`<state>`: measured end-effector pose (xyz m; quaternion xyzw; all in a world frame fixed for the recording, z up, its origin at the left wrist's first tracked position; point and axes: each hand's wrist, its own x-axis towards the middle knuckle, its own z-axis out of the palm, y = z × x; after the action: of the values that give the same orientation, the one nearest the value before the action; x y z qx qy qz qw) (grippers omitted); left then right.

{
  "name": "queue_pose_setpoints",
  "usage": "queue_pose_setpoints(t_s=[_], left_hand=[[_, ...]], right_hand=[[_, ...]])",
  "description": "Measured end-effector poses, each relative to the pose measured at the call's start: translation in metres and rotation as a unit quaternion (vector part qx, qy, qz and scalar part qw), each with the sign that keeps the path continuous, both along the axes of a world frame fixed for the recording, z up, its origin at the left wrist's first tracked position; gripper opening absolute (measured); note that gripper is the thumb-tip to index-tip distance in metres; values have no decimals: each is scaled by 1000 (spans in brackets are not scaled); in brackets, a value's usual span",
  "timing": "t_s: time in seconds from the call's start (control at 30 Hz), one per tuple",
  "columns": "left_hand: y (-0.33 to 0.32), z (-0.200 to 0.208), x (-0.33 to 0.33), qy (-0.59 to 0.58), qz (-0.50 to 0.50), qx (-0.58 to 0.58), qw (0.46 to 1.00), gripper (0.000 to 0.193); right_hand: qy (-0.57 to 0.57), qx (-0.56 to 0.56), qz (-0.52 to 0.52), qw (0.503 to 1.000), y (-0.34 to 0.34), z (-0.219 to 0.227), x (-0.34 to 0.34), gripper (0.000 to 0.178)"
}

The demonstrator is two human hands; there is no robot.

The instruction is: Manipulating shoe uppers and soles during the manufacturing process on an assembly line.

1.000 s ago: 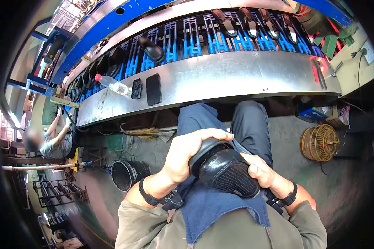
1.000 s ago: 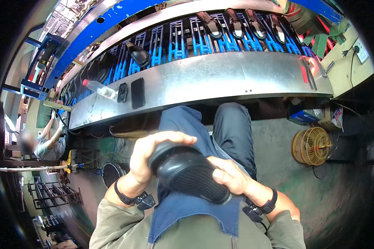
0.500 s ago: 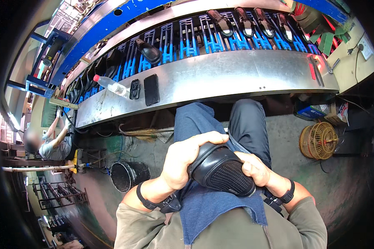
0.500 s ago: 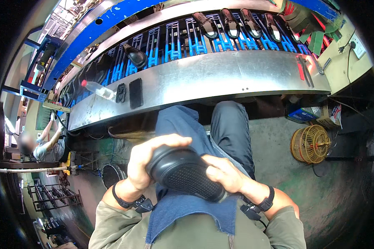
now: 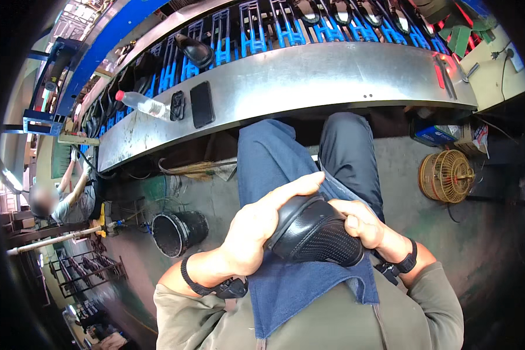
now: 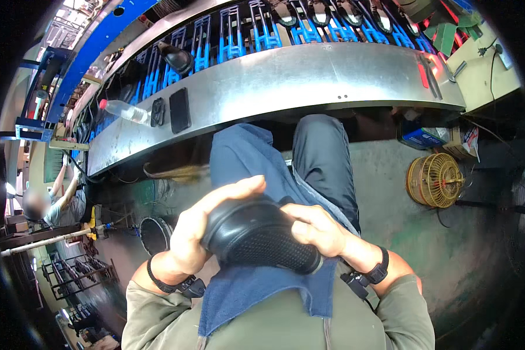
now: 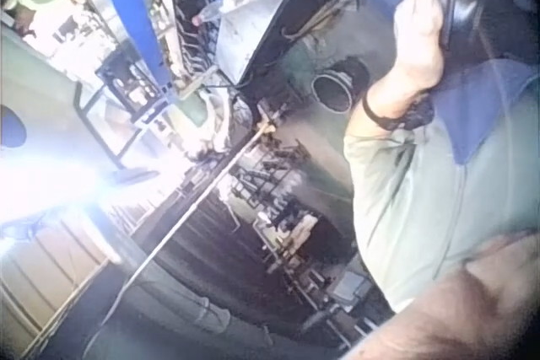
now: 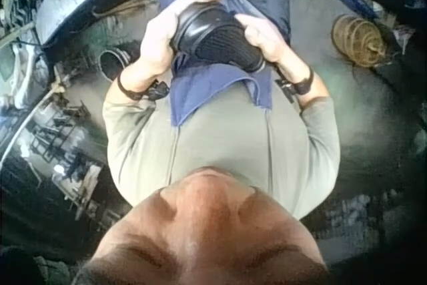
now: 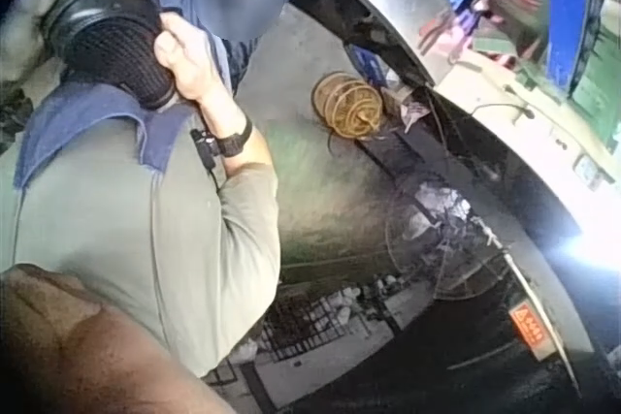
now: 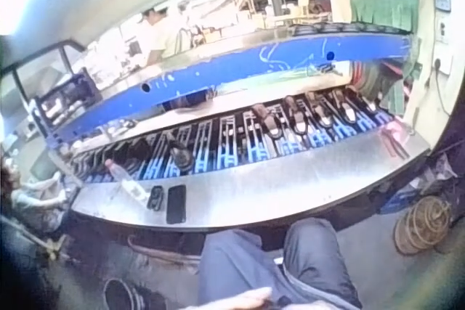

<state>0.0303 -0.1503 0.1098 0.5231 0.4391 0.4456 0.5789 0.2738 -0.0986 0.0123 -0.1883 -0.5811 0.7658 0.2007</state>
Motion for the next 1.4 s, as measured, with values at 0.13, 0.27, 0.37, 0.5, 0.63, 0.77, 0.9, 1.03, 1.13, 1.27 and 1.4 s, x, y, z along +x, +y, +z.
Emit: queue_pose_setpoints(t_s=[0.13,0.27,0.37,0.5,0.63,0.77,0.9,1.03,1.13,1.27,1.4], left_hand=[[-9,12,-15,179,40,109,977,61],[2,11,-4,292,33,277,915,65],[3,-13,6,274,79,299,911,75],[14,-31,25,128,126,251,951,92],[15,-28,33,116,67,209,969,94],[36,-10,19,145,-2,231,962,93],[46,0,2,149,-79,123,978,86],[52,7,-8,132,-119,110,978,72],[46,7,-2,166,-104,152,969,77],[31,10,5,217,-66,246,942,84],[24,22,4,228,-84,174,954,86]], right_hand=[[-25,-27,-22,999,-6,-8,-3,59],[10,-32,-51,998,-7,-11,-6,67],[10,-55,-50,997,-9,-21,-2,68],[43,-119,-105,986,-9,-14,0,73],[138,-298,-184,926,-2,-4,1,73],[166,-323,-252,897,-6,8,-13,73],[216,-406,-197,866,-6,3,-5,73],[283,-440,-143,840,-10,-1,-7,68],[297,-370,-142,869,-5,-11,-7,68],[192,-182,-165,950,-5,-15,-5,63],[291,-415,-156,848,-7,-7,-11,64]])
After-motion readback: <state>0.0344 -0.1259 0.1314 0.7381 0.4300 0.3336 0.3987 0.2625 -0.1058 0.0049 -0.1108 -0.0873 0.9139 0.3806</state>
